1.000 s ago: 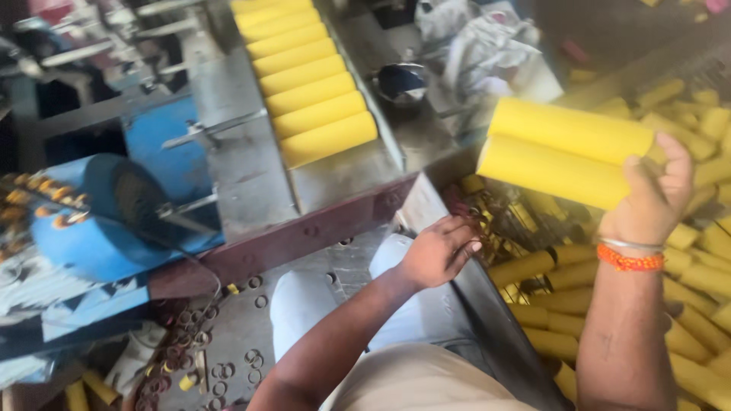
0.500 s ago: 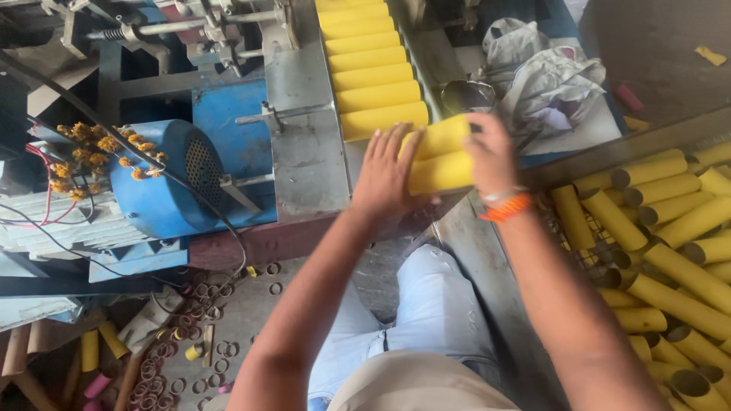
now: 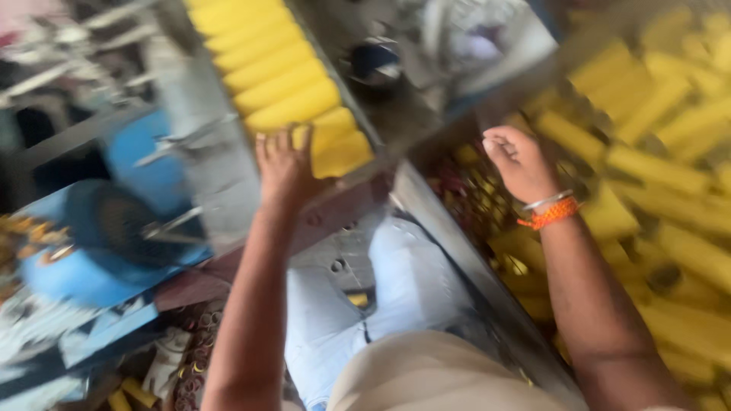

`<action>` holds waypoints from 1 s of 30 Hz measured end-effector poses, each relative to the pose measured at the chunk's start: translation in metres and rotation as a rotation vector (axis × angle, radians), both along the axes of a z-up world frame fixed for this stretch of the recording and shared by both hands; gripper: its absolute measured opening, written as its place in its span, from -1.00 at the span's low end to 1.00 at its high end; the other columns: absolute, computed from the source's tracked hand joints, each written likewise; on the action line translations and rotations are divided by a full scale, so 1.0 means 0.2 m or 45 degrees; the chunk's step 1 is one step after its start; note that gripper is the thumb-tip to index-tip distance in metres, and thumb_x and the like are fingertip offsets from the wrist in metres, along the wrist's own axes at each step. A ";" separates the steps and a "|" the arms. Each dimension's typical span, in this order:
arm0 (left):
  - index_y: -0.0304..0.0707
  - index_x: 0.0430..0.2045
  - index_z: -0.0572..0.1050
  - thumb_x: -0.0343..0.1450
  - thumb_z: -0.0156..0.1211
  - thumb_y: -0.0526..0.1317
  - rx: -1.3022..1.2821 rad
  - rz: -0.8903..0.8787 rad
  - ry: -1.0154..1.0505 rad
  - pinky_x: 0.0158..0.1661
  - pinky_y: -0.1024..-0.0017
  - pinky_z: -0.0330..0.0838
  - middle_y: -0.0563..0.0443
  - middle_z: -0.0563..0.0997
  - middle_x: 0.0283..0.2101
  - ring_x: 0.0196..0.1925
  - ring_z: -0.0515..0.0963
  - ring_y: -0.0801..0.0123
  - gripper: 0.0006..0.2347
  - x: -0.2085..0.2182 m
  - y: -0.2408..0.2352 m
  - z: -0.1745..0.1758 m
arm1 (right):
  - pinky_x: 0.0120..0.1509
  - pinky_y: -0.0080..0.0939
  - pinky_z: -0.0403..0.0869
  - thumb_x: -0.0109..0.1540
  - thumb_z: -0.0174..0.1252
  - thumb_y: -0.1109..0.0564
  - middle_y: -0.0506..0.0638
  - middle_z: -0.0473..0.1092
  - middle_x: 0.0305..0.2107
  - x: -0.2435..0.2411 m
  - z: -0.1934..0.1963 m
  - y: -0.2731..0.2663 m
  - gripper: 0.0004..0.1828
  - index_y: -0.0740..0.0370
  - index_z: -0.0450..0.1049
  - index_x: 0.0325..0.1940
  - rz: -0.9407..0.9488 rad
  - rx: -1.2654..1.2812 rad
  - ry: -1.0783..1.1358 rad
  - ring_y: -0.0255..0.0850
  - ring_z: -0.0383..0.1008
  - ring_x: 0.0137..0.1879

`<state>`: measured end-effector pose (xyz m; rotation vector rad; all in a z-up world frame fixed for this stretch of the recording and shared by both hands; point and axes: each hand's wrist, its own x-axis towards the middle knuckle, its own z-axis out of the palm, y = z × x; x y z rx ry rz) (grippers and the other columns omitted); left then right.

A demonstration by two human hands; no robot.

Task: The person repeatedly picks up yellow cylindrical objects from a large pile and places them into a wire basket. The task involves continuous manual handling of the cylinders in a repetitive sorting motion.

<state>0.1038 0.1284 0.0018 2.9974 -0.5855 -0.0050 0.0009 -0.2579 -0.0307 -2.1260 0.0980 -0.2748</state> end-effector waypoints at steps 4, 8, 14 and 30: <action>-0.17 0.29 0.35 0.30 0.49 -0.06 -0.565 -0.375 -0.144 0.35 -0.01 0.24 -0.22 0.36 0.35 0.35 0.39 -0.11 -0.35 -0.16 -0.29 0.00 | 0.09 -0.06 0.50 0.32 0.23 -0.01 0.11 0.57 -0.11 -0.35 -0.50 -0.50 -0.66 0.20 0.56 0.09 -0.330 -0.273 0.432 -0.06 0.59 -0.01; -0.18 0.19 0.42 0.27 0.48 -0.05 -0.770 -0.723 0.057 0.20 0.03 0.39 -0.24 0.44 0.25 0.25 0.46 -0.12 -0.41 -0.35 -0.71 -0.01 | 0.20 0.06 0.47 0.24 0.26 -0.02 0.29 0.51 -0.03 -0.69 -0.86 -0.65 -0.54 0.24 0.53 0.16 -0.238 -0.636 0.793 0.19 0.53 0.07; -0.18 0.12 0.42 0.31 0.36 -0.03 -0.433 -0.633 0.369 -0.02 0.06 0.49 -0.10 0.52 0.17 0.02 0.63 0.00 -0.49 -0.44 -1.05 -0.07 | 0.26 0.10 0.41 0.16 0.34 0.02 0.38 0.44 0.03 -0.88 -1.08 -0.70 -0.42 0.37 0.47 0.18 -0.404 -0.589 0.584 0.27 0.44 0.15; -0.01 -0.04 0.54 0.29 0.34 0.01 -0.369 -0.543 0.464 -0.14 0.07 0.53 -0.02 0.63 -0.06 -0.14 0.67 0.02 -0.62 -0.43 -1.05 -0.03 | 0.20 0.26 0.38 0.14 0.30 0.00 0.21 0.38 0.15 -0.49 -1.27 -0.69 -0.30 0.03 0.32 0.37 -0.510 -0.667 0.876 0.27 0.42 0.13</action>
